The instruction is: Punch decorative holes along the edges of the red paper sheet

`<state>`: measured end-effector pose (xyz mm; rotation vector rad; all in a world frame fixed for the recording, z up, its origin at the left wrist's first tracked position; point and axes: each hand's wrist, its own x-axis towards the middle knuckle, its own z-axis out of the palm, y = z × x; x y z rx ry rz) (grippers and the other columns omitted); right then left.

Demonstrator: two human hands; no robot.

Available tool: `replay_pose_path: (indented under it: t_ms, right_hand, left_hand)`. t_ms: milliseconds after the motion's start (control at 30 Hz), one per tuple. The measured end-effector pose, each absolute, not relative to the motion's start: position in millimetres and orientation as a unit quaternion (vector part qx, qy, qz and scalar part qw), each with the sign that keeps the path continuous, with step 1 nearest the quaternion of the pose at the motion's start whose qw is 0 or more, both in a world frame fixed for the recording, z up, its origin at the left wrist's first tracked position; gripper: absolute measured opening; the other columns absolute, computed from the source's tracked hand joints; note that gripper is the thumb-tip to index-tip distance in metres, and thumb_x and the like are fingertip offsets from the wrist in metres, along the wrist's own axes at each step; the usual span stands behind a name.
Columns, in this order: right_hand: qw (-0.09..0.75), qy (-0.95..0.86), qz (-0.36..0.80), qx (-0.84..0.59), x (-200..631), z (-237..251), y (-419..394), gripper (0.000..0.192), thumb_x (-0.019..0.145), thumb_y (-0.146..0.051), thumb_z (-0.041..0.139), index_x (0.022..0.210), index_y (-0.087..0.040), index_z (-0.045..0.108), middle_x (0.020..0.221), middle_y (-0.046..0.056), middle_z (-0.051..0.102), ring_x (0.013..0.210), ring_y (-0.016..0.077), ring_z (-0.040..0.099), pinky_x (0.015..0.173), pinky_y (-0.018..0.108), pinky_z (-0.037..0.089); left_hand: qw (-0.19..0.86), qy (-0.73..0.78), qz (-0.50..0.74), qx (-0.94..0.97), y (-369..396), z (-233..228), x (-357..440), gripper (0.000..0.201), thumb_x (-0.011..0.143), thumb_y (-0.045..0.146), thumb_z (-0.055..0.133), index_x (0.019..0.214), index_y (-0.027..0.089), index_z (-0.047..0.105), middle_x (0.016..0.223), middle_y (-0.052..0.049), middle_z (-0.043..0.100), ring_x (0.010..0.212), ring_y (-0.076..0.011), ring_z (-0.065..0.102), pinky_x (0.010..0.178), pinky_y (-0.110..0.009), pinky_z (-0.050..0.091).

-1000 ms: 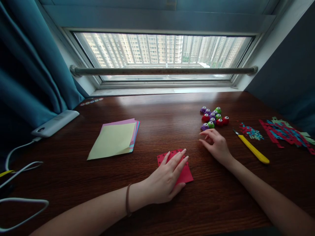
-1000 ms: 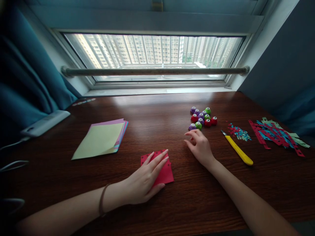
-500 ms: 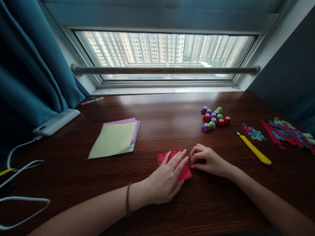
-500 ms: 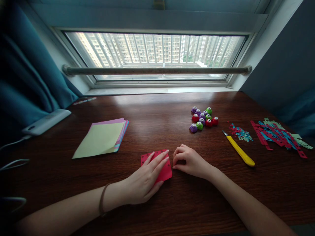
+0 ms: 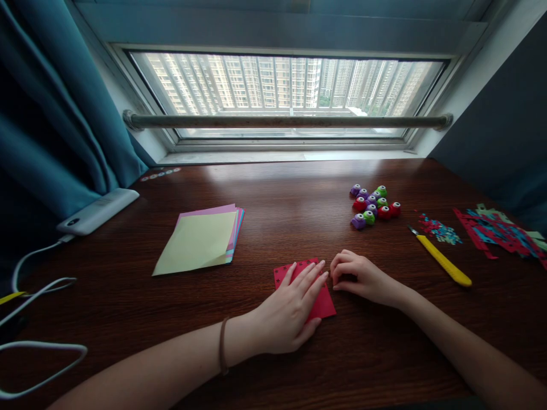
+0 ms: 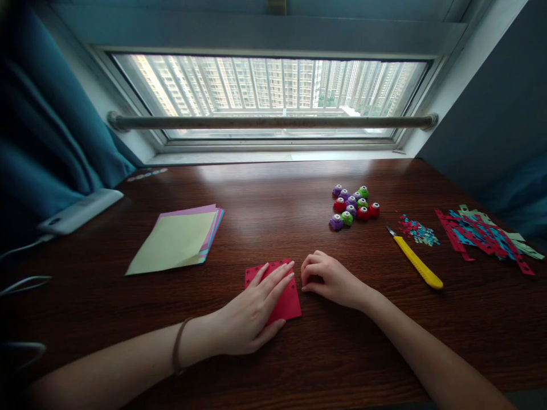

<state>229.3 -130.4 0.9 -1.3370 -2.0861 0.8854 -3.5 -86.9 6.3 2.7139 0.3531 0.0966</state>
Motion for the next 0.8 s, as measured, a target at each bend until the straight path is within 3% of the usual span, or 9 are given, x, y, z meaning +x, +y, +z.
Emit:
replay_pose_path:
  t_ms: [300, 467, 700, 800]
  right_hand:
    - [0.281, -0.7, 0.354, -0.552, 235, 3, -132, 0.007, 0.083, -0.025, 0.054, 0.081, -0.019, 0.057, 0.073, -0.001, 0.059, 0.065, 0.0113, 0.052, 0.06, 0.023, 0.042]
    - [0.343, -0.656, 0.318, -0.592, 248, 13, -129, 0.013, 0.08, -0.031, 0.058, 0.081, -0.02, 0.064, 0.077, 0.001, 0.065, 0.072, 0.0149, 0.059, 0.066, 0.026, 0.047]
    - [0.498, -0.487, 0.113, -0.708, 325, 21, -126, 0.018, 0.07, -0.033, 0.069, 0.083, -0.02, 0.069, 0.084, 0.004, 0.069, 0.08, 0.0191, 0.064, 0.077, 0.031, 0.05]
    - [0.516, -0.434, 0.02, -0.738, 370, 13, -130, 0.023, 0.071, -0.032, 0.067, 0.088, -0.017, 0.068, 0.084, 0.008, 0.069, 0.077, 0.0204, 0.065, 0.069, 0.03, 0.051]
  left_hand:
    - [0.202, 0.12, 0.039, 0.971, -87, 8, -3, 0.075, 0.081, 0.024, 0.05, 0.141, 0.009, 0.007, 0.148, -0.017, 0.01, 0.136, -0.0281, 0.001, 0.108, -0.055, 0.012]
    - [0.198, 0.124, 0.027, 0.972, -87, 8, -4, 0.074, 0.081, 0.024, 0.049, 0.141, 0.008, 0.006, 0.148, -0.017, 0.006, 0.136, -0.0276, 0.0, 0.109, -0.053, 0.01]
    - [0.187, 0.12, 0.019, 0.975, -86, 8, -4, 0.074, 0.081, 0.025, 0.049, 0.14, 0.008, 0.008, 0.148, -0.017, 0.007, 0.136, -0.028, -0.001, 0.109, -0.053, 0.009]
    - [0.177, 0.115, 0.019, 0.977, -87, 9, -4, 0.068, 0.082, 0.025, 0.049, 0.14, 0.01, 0.015, 0.148, -0.015, 0.014, 0.135, -0.0298, 0.0, 0.108, -0.055, 0.009]
